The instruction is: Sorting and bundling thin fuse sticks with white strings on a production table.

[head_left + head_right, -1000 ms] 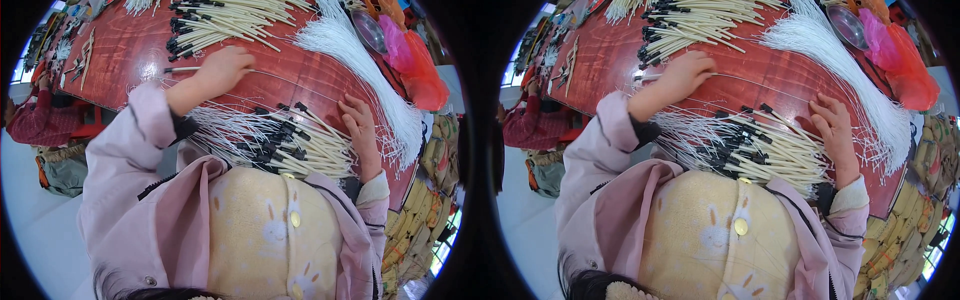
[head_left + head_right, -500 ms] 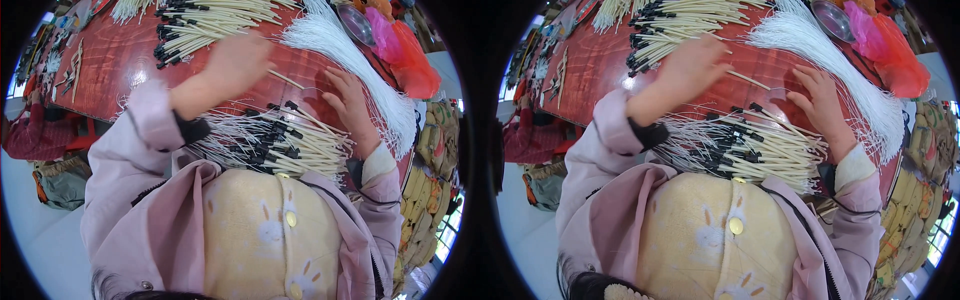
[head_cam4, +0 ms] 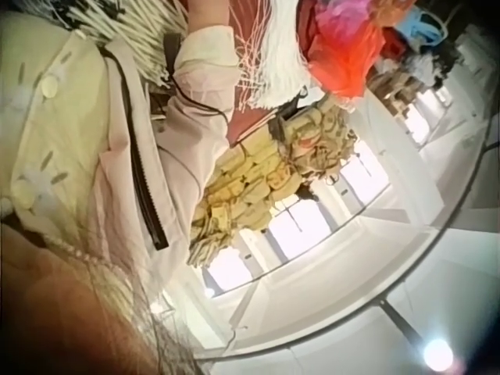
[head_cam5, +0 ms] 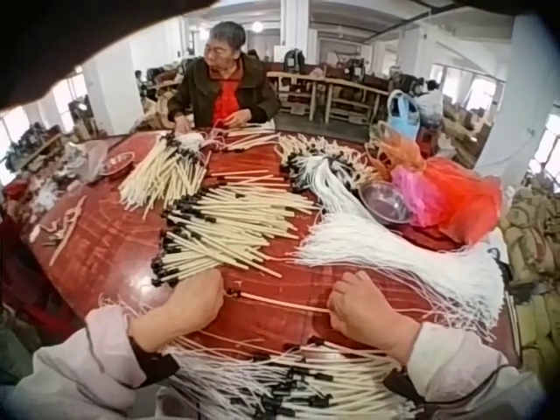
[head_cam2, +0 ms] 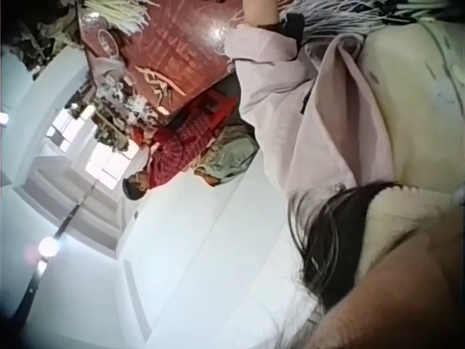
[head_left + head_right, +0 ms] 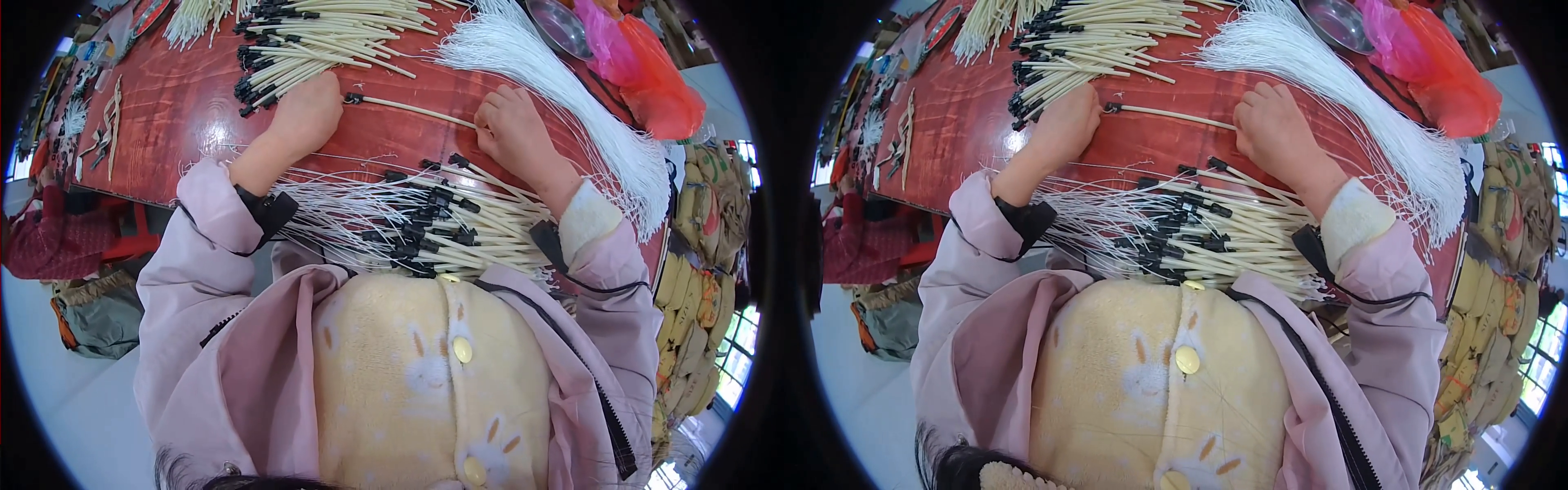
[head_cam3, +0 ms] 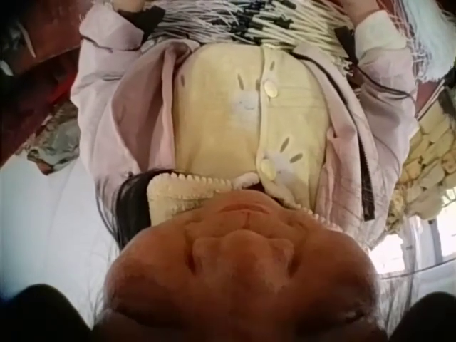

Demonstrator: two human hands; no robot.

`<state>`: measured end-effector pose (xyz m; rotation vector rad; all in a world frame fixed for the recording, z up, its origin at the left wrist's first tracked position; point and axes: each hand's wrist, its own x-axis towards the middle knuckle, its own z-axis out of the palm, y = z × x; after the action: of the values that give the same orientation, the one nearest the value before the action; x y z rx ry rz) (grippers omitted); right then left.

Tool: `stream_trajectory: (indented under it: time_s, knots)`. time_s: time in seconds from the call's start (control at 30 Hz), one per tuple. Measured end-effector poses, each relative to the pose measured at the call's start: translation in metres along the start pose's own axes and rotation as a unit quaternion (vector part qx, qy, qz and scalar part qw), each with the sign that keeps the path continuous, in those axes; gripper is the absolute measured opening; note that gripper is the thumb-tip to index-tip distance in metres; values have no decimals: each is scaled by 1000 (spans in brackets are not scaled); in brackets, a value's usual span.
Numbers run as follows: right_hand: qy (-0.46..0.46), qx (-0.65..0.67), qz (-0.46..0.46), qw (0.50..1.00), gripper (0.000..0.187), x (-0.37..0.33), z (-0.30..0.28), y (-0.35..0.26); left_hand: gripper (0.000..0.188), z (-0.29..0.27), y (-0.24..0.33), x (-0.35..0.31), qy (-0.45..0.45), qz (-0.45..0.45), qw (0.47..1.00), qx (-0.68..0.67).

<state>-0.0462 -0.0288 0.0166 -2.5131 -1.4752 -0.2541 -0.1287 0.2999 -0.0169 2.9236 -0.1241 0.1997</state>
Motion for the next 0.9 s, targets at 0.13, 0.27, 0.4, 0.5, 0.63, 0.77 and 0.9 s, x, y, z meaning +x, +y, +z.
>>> stream_trajectory:
  time_s: [0.13, 0.27, 0.4, 0.5, 0.63, 0.77, 0.9]
  knots:
    - [-8, 39, 43, 998, 11, -21, -23, 24, 12, -24, -19, -4, 98, -15, 992, -73]
    - [26, 54, 53, 997, 12, -43, -77, 19, 19, -69, -60, -29, 154, -107, 976, -111]
    - [24, 77, 77, 994, 16, -75, -129, -14, 22, -116, -148, -91, 221, -159, 962, -23]
    - [0, 115, 90, 989, 17, -101, -154, -44, 27, -128, -194, -140, 183, -210, 960, -19]
    - [-137, 183, 101, 968, 23, -120, -153, -54, 26, -116, -189, -154, -2, -249, 968, -26]
    - [-66, 173, 144, 972, 37, -129, -118, -24, 24, -119, -90, -104, 94, -15, 989, 112]
    - [13, 166, 224, 960, 51, -121, -71, 30, 20, -103, -1, -14, 74, -21, 986, -147]
